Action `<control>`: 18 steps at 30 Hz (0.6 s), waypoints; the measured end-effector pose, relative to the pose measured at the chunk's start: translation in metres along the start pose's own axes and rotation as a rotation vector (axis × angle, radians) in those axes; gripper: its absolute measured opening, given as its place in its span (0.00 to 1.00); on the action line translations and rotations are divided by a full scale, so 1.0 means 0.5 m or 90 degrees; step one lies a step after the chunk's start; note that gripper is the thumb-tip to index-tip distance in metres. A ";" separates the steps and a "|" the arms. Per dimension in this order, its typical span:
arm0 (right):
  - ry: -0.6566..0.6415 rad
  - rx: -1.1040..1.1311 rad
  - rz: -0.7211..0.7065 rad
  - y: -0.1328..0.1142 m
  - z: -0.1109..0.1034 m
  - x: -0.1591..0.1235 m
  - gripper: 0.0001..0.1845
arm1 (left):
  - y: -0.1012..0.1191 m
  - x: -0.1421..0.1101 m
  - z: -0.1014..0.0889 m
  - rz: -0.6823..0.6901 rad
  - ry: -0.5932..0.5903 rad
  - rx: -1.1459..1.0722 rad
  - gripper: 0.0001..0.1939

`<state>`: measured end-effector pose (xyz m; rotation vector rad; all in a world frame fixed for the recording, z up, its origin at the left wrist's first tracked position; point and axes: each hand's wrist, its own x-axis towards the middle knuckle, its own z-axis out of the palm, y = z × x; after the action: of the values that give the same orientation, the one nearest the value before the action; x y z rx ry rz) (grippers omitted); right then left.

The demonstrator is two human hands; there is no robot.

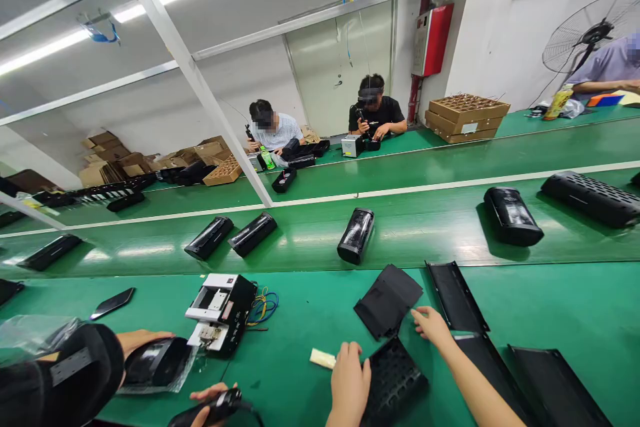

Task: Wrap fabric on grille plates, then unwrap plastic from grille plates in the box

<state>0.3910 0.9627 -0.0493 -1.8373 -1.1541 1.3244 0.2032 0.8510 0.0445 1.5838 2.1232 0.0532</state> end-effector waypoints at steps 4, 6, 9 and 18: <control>0.066 0.233 0.134 -0.032 0.008 0.034 0.14 | 0.087 0.090 0.021 0.051 0.012 0.038 0.22; 0.069 0.289 0.151 -0.040 0.013 0.044 0.16 | 0.122 0.125 0.038 0.056 0.018 0.054 0.26; 0.058 0.277 0.134 -0.041 0.012 0.056 0.19 | 0.150 0.153 0.055 0.050 0.020 0.091 0.27; 0.036 0.370 0.061 -0.043 -0.015 0.041 0.19 | 0.107 0.155 0.052 0.156 0.007 0.036 0.16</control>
<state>0.3942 0.9906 -0.0374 -1.4974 -0.5677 1.4586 0.2453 0.9323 0.0106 1.8738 1.9430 0.0843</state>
